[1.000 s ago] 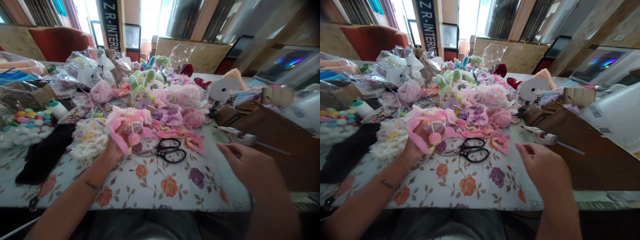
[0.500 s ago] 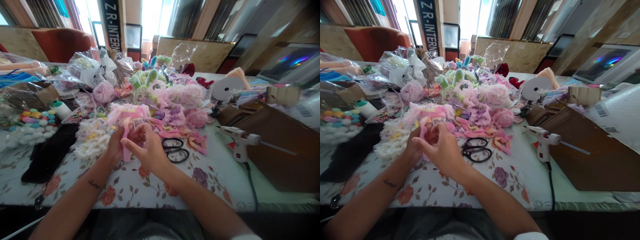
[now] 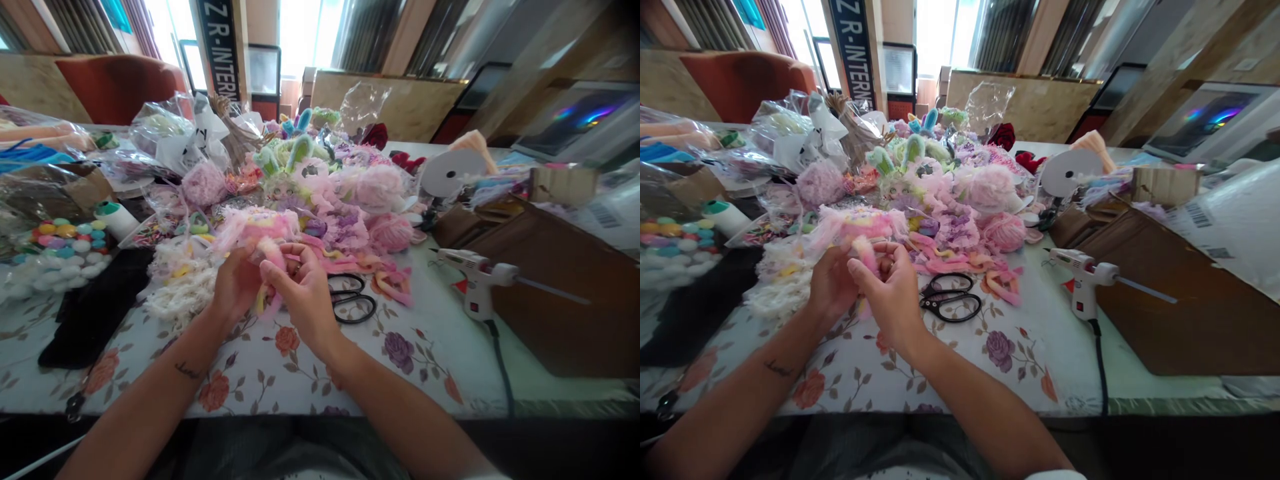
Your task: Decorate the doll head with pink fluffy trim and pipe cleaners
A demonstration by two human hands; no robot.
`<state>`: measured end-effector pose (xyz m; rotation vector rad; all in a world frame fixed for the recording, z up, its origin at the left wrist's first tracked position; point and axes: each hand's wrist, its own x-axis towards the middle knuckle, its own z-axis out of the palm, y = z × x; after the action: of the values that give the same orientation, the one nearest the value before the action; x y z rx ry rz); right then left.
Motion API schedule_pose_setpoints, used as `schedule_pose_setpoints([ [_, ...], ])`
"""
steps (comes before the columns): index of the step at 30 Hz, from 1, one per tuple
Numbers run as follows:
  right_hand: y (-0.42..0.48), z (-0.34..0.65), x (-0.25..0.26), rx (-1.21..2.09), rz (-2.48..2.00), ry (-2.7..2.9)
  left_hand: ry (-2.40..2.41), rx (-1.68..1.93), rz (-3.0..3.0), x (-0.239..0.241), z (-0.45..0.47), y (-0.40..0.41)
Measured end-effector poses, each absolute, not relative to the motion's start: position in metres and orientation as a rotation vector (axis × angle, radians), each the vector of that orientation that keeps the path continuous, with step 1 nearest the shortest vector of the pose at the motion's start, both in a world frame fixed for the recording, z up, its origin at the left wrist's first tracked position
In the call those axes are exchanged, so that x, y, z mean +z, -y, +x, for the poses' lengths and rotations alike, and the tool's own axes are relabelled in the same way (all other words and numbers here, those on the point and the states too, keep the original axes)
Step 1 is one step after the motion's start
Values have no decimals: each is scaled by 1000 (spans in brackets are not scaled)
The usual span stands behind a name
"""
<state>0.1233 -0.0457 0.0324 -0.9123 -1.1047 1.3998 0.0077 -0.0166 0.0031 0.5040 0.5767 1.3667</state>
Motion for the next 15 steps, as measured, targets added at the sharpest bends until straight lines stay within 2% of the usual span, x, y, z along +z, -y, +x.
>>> schedule_pose_setpoints([
  [7, 46, 129, 27, 820, -1141, 1430, -521, 1456, 510, 1, 11, 15],
  [15, 52, 129, 14, -125, -1049, 1729, -567, 1453, 553, -4, 12, 16],
])
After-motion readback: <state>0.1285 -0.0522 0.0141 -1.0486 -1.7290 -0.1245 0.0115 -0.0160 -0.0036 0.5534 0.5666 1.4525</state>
